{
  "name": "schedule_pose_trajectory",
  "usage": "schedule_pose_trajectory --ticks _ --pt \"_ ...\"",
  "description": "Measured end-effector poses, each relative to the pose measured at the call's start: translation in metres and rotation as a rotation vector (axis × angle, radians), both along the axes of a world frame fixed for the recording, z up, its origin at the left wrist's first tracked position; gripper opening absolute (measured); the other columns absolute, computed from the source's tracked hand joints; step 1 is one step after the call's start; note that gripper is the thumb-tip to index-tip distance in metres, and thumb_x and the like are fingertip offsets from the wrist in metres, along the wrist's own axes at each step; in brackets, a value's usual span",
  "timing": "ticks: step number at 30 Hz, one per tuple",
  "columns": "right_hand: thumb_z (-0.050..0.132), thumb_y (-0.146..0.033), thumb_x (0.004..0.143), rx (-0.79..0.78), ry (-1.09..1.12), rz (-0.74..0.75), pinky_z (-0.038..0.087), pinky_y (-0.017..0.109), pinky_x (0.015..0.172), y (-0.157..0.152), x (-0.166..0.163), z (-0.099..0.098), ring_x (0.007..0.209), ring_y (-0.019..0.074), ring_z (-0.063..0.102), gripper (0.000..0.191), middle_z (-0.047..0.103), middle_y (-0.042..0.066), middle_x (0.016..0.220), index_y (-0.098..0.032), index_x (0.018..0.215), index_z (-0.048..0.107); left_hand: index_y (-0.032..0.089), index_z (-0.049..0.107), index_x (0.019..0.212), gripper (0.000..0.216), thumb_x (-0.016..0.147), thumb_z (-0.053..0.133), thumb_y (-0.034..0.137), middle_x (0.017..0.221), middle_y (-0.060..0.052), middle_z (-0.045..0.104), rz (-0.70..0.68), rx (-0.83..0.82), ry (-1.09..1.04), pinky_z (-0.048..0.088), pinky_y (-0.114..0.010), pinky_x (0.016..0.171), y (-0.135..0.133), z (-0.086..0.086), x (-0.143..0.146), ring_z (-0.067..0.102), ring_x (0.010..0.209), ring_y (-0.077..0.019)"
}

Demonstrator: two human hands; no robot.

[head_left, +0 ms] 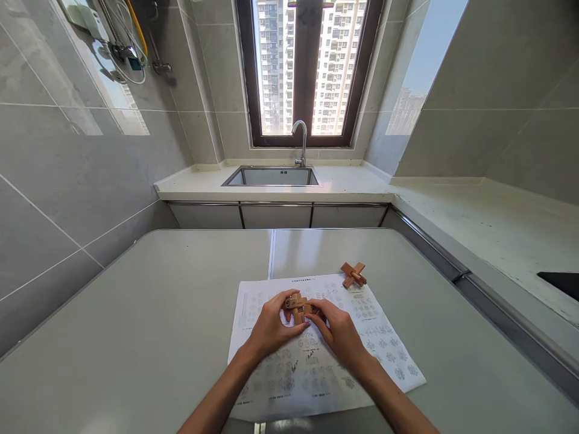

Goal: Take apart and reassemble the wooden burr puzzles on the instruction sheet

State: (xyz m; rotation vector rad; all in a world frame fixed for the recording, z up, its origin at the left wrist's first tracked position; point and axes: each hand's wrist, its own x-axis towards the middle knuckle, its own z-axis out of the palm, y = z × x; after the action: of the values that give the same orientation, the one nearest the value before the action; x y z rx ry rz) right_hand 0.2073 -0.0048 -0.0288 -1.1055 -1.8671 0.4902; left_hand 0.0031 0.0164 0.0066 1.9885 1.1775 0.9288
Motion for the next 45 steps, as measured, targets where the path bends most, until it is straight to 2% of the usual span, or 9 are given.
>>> schedule_pose_trajectory --ticks 14,18,21,24,32,35,38,42,45 --pt "0.054 -0.032 0.104 -0.075 0.095 0.105 0.055 0.033 0.073 -0.006 -0.003 0.009 0.079 0.0212 0.067 0.023 0.073 0.005 0.099 -0.027 0.124 0.065 0.028 0.066 0.124 0.055 0.073 0.084 0.035 0.115 -0.004 0.062 -0.034 0.088 0.055 0.052 -0.029 0.07 -0.003 0.0 0.003 0.054 0.071 -0.0142" --pt "0.055 -0.039 0.103 -0.127 0.156 0.059 0.053 0.032 0.072 -0.004 -0.002 0.007 0.075 0.0206 0.064 0.025 0.071 0.003 0.09 -0.026 0.12 0.067 0.027 0.062 0.131 0.061 0.075 0.084 0.036 0.092 0.0 0.068 -0.074 -0.049 0.003 0.051 -0.028 0.068 -0.004 0.001 0.003 0.055 0.069 -0.0147" --pt "0.043 -0.043 0.108 -0.186 0.238 -0.012 0.051 0.031 0.068 -0.002 -0.002 0.008 0.067 0.0187 0.061 0.032 0.067 0.001 0.079 -0.024 0.122 0.064 0.025 0.061 0.134 0.066 0.074 0.086 0.037 0.086 0.002 0.067 -0.074 -0.105 -0.054 0.053 -0.029 0.072 -0.003 0.003 0.003 0.056 0.07 -0.0151" --pt "0.044 -0.045 0.107 -0.184 0.237 -0.068 0.051 0.03 0.066 0.0 -0.002 0.009 0.07 0.0187 0.062 0.033 0.068 0.002 0.084 -0.023 0.121 0.064 0.023 0.061 0.135 0.069 0.074 0.087 0.04 0.091 0.0 0.069 -0.108 -0.153 -0.14 0.055 -0.031 0.077 -0.004 0.006 0.003 0.06 0.075 -0.0165" --pt "0.039 -0.047 0.108 -0.19 0.138 0.055 0.047 0.031 0.07 0.0 -0.004 0.006 0.074 0.0197 0.058 0.034 0.065 0.003 0.086 -0.022 0.107 0.062 0.022 0.065 0.124 0.053 0.076 0.086 0.033 0.122 -0.008 0.06 -0.213 -0.239 -0.346 0.057 -0.033 0.091 -0.009 0.01 0.007 0.063 0.105 -0.0225" --pt "0.034 -0.051 0.109 -0.271 0.185 0.104 0.043 0.031 0.067 -0.001 -0.006 0.005 0.07 0.019 0.054 0.041 0.063 0.003 0.08 -0.022 0.095 0.06 0.024 0.062 0.127 0.053 0.079 0.084 0.028 0.122 -0.007 0.057 -0.241 -0.232 -0.347 0.056 -0.032 0.092 -0.009 0.011 0.006 0.061 0.105 -0.0209" --pt "0.033 -0.061 0.106 -0.463 0.345 0.208 0.038 0.03 0.058 0.0 -0.007 0.005 0.057 0.0159 0.043 0.049 0.05 -0.003 0.066 -0.023 0.081 0.052 0.027 0.059 0.132 0.058 0.079 0.082 0.027 0.121 -0.005 0.059 -0.246 -0.183 -0.29 0.055 -0.032 0.089 -0.008 0.013 0.004 0.061 0.099 -0.0187" --pt "0.043 -0.073 0.098 -0.744 0.577 0.358 0.033 0.026 0.048 0.003 -0.006 0.001 0.048 0.0117 0.031 0.053 0.034 -0.008 0.06 -0.024 0.079 0.048 0.027 0.058 0.132 0.058 0.078 0.08 0.023 0.121 -0.004 0.063 -0.253 -0.1 -0.192 0.054 -0.032 0.088 -0.008 0.018 0.001 0.06 0.098 -0.0197" --pt "0.054 -0.071 0.095 -0.796 0.7 0.396 0.034 0.024 0.047 0.005 -0.007 -0.001 0.047 0.0094 0.032 0.051 0.037 -0.009 0.061 -0.023 0.08 0.051 0.029 0.057 0.136 0.06 0.081 0.077 0.021 0.126 -0.005 0.063 -0.245 -0.082 -0.177 0.053 -0.033 0.09 -0.01 0.017 0.002 0.06 0.101 -0.0204"
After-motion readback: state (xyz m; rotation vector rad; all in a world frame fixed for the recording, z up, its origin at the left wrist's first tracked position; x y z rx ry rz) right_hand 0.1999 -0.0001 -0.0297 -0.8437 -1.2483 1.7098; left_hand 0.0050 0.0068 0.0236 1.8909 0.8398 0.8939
